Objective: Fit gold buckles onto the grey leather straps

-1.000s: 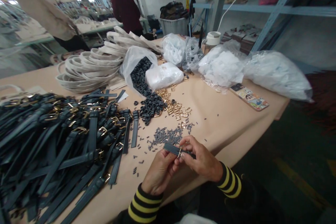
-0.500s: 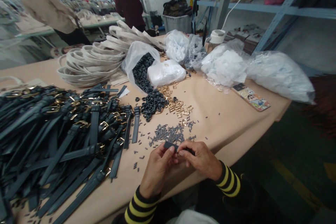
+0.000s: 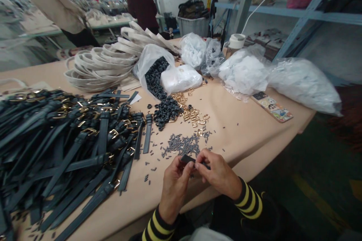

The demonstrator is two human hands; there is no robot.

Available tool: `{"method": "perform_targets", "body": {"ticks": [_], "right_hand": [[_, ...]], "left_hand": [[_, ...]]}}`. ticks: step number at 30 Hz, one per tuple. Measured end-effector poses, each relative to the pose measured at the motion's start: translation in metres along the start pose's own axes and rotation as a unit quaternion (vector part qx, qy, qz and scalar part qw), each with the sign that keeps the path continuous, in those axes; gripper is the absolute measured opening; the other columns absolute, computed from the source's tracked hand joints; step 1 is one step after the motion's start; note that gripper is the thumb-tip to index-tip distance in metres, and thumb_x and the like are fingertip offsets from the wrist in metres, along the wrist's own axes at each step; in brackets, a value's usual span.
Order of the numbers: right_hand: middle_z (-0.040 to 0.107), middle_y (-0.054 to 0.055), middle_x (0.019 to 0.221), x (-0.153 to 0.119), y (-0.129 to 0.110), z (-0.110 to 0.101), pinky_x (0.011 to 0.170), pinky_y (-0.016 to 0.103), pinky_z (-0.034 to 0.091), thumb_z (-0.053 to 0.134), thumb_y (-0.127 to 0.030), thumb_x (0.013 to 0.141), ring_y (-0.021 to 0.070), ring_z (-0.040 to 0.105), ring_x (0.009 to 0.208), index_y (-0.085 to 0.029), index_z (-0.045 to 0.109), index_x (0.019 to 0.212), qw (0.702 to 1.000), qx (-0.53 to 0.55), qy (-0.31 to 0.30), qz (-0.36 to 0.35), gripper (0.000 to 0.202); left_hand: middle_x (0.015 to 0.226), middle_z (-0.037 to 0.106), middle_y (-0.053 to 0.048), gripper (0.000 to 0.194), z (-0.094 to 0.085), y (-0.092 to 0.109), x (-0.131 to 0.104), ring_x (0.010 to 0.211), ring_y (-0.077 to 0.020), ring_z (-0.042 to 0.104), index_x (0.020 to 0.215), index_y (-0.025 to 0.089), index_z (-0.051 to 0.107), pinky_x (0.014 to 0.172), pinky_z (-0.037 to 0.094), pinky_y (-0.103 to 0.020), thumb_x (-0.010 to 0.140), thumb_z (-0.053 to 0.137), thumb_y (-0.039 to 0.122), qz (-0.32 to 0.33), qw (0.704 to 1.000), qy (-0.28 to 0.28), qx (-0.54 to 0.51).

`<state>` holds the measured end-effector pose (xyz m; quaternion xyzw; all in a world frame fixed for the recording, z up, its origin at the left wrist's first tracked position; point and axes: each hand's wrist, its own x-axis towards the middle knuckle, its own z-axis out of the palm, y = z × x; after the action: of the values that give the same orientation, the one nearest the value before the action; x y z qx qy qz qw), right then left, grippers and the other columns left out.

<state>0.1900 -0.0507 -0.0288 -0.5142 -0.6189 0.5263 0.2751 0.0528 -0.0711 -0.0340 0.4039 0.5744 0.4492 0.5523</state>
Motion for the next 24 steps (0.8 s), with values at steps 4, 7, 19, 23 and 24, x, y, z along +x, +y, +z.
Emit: {"method": "perform_targets", "body": {"ticks": [4,7,19,23,24], "right_hand": [[0.058,-0.003,0.063,0.000,0.004,0.002,0.039,0.017,0.037,0.045,-0.022,0.080,0.0060,0.047,0.038,-0.018,0.044,0.076,0.998,0.044,-0.028,0.025,0.005],[0.059,-0.002,0.066,0.000,0.007,0.003,0.040,0.017,0.038,0.047,-0.023,0.080,0.0058,0.049,0.040,-0.018,0.042,0.081,0.995,0.092,-0.043,0.019,0.006],[0.064,0.003,0.073,0.000,0.014,-0.004,0.045,0.018,0.042,0.060,-0.034,0.076,0.0082,0.058,0.047,-0.015,0.043,0.084,0.958,0.255,-0.128,0.027,0.026],[0.062,0.001,0.072,0.000,0.013,-0.002,0.046,0.017,0.044,0.058,-0.032,0.078,0.0078,0.058,0.049,-0.015,0.044,0.084,0.965,0.231,-0.123,0.018,0.023],[0.062,0.002,0.073,0.000,0.013,-0.002,0.047,0.017,0.044,0.058,-0.031,0.078,0.0081,0.059,0.051,-0.015,0.045,0.084,0.966,0.226,-0.124,0.018,0.022]], "left_hand": [[0.063,0.056,0.003,0.020,0.000,-0.006,0.002,0.055,-0.0089,0.051,0.075,0.015,0.052,0.054,0.041,-0.020,0.071,0.062,0.033,-0.026,0.998,-0.024,-0.046],[0.063,0.054,0.003,0.020,0.000,-0.004,0.001,0.054,-0.0082,0.049,0.074,0.015,0.050,0.053,0.040,-0.020,0.072,0.061,0.032,-0.014,0.999,-0.014,-0.039],[0.068,0.054,0.002,0.020,-0.008,0.000,0.004,0.059,-0.0090,0.051,0.077,0.015,0.047,0.058,0.041,-0.022,0.073,0.062,0.029,-0.046,0.980,-0.114,-0.159],[0.068,0.054,0.002,0.020,-0.011,-0.003,0.004,0.060,-0.0094,0.052,0.076,0.015,0.047,0.058,0.040,-0.022,0.073,0.061,0.028,-0.047,0.976,-0.132,-0.166],[0.067,0.054,0.002,0.019,-0.012,-0.003,0.004,0.060,-0.0090,0.052,0.076,0.015,0.047,0.058,0.040,-0.021,0.074,0.061,0.028,-0.049,0.976,-0.131,-0.165]]}}
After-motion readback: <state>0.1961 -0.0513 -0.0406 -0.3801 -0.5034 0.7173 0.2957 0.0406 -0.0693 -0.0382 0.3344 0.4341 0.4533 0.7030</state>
